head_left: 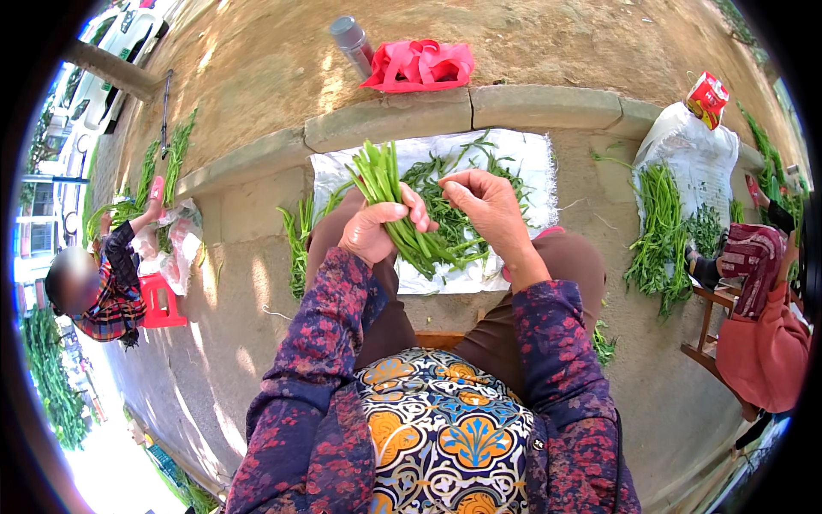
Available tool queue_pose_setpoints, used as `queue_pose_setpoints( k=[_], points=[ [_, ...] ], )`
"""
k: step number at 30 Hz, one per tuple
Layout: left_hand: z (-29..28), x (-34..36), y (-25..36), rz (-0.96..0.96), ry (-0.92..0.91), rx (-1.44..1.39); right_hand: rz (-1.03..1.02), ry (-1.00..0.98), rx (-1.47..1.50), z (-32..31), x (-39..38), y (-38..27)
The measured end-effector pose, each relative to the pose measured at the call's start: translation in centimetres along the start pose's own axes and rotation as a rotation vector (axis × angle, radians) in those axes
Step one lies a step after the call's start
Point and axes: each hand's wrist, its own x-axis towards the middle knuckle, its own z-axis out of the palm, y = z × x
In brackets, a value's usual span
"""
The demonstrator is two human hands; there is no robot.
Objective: The person sits on the ground and trims the ends of green vegetables by hand. They hold a bunch of vegetables in one hand and snap off the tips with the other, placing the trimmed pieces onto a white cloth on the ground.
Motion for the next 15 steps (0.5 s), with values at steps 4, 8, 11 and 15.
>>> queue_pose_setpoints(
  k=[4, 8, 11, 15],
  points=[
    [0.8, 0.3, -1.4, -0.104, 0.021, -0.004, 0.113, -0.088, 0.201, 0.5, -0.3, -1.2],
    [1.1, 0.8, -2.9, -0.141, -0.016, -0.016, 0.244, -0.177, 0.219, 0.0, -0.4, -0.6],
    [1.2, 0.8, -3.0, -0.223, -0.008, 0.047, 0.290, -0.143, 0.161, 0.5, -0.6, -0.8],
    [0.6, 0.9, -3.6, -0.254, -0.014, -0.025, 0.339, -0.111, 0.138, 0.2, -0.4, -0.6]
  ],
)
